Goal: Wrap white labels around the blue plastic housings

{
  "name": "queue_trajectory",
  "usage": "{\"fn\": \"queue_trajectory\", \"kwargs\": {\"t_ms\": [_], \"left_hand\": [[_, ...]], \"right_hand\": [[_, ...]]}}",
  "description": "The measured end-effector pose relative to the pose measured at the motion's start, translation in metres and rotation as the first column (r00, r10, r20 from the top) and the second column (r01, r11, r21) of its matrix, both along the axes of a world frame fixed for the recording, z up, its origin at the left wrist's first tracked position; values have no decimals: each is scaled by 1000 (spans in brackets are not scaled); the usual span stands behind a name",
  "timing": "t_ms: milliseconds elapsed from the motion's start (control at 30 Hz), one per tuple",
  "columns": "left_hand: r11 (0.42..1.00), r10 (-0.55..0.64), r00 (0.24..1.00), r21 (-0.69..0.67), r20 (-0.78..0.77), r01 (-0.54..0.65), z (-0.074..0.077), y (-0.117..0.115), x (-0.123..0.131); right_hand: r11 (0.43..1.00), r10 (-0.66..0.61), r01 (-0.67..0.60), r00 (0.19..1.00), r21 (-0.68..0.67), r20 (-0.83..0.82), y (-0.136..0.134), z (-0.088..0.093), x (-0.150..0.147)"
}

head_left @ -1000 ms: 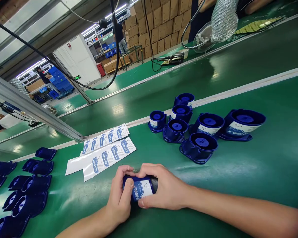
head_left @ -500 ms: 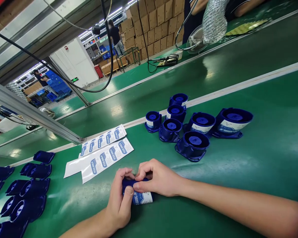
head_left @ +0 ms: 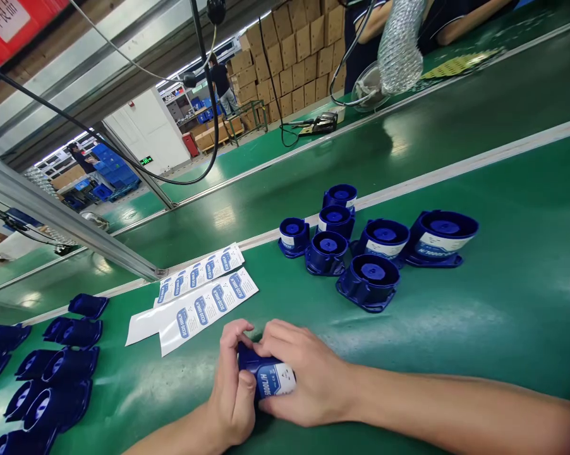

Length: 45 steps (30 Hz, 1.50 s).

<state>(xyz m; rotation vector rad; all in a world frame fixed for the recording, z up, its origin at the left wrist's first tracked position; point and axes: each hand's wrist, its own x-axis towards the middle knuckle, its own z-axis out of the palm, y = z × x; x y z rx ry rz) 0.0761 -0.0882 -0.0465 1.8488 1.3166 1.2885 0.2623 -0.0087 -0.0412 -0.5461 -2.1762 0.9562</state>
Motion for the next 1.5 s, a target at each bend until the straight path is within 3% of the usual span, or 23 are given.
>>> {"fn": "queue_trajectory", "kwargs": {"t_ms": [100,300,433,633,800,900,967,1067,1200,1333,1400,1500], "left_hand": [[998,-53,998,42,-43,55,-3,-1,-1],[988,-111,991,94,-79,119,-4,2,0],[988,-135,989,70,-65,139,-1,5,0],[987,-161,983,3,-87,162,14,5,0],[987,-157,986,-47,-54,154,15,4,-1],[980,-198,980,-4,-38,198,13,10,-5],[970,-239,971,42,-15,240,13,16,-8],[963,-269,958,39,95,267,16,23,-11],[970,-233,948,-10,218,241,19,24,-10],[992,-91,930,-50,357,117,17,26,-13],[982,-90,896,-112,434,153,14,28,-17],[927,-143,860,-239,491,290,6,32,-21]], "right_hand": [[977,-1,-19,996,-214,-90,2,8,0],[828,18,-51,998,-558,-66,13,16,2],[804,36,-65,997,-591,-61,19,16,5],[867,117,-103,993,-487,-2,24,21,18],[821,182,-81,975,-565,125,36,21,38],[784,263,-123,953,-609,147,47,24,51],[692,383,-224,920,-686,86,51,25,54],[476,456,-355,882,-805,-119,49,23,47],[292,374,-382,889,-877,-263,35,17,25],[101,190,-450,884,-887,-427,33,15,20],[24,103,-548,833,-836,-543,36,13,21],[0,111,-655,751,-756,-650,39,8,23]]}}
